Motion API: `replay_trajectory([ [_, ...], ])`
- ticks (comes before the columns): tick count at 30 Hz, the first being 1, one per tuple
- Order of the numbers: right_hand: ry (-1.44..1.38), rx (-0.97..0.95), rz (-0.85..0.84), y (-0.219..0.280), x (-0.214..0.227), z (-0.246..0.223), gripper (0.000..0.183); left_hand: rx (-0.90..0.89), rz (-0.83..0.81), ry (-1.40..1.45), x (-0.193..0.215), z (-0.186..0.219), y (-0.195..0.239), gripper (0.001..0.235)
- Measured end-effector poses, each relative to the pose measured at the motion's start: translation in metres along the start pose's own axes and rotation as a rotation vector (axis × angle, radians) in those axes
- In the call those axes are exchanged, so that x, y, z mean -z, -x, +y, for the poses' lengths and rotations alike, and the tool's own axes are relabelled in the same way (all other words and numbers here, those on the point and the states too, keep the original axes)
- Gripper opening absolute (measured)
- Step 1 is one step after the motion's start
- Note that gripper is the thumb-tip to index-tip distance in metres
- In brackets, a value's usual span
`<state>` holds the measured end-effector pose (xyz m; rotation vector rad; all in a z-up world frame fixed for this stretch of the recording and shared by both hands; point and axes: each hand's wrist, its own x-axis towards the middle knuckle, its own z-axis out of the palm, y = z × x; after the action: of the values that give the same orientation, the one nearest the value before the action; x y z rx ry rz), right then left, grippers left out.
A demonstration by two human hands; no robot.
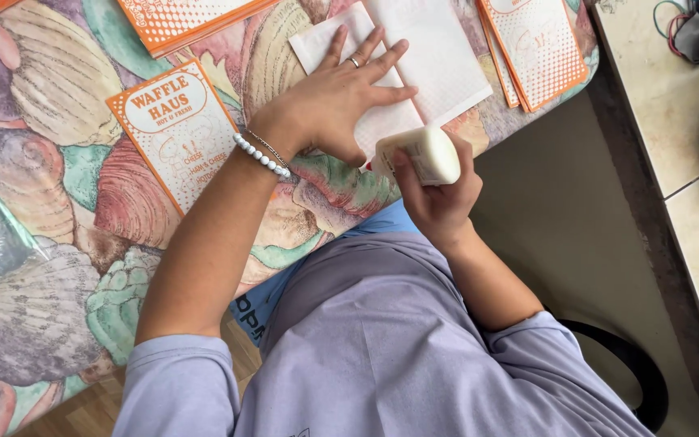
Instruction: Applying glue to the edges of paper sleeves and folding them to assemble packaging
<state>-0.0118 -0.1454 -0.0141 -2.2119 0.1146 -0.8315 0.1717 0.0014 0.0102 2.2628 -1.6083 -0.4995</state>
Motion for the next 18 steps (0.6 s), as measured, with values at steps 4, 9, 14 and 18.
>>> replay_trajectory([
  [4, -0.046, -0.067, -0.002, -0.017, 0.011, 0.004, 0.042, -0.004, 0.022, -0.013, -0.004, -0.002, -0.001, 0.115],
  [9, -0.051, -0.043, 0.118, -0.030, 0.020, 0.003, 0.035, 0.015, 0.012, -0.019, -0.008, -0.003, -0.003, 0.124],
  [14, -0.082, -0.071, 0.041, -0.009, 0.002, -0.010, 0.040, -0.011, 0.025, 0.008, -0.009, -0.007, -0.002, 0.122],
  [18, 0.003, -0.042, 0.058, -0.003, -0.001, -0.007, 0.046, -0.025, -0.011, 0.027, -0.006, -0.011, -0.003, 0.124],
])
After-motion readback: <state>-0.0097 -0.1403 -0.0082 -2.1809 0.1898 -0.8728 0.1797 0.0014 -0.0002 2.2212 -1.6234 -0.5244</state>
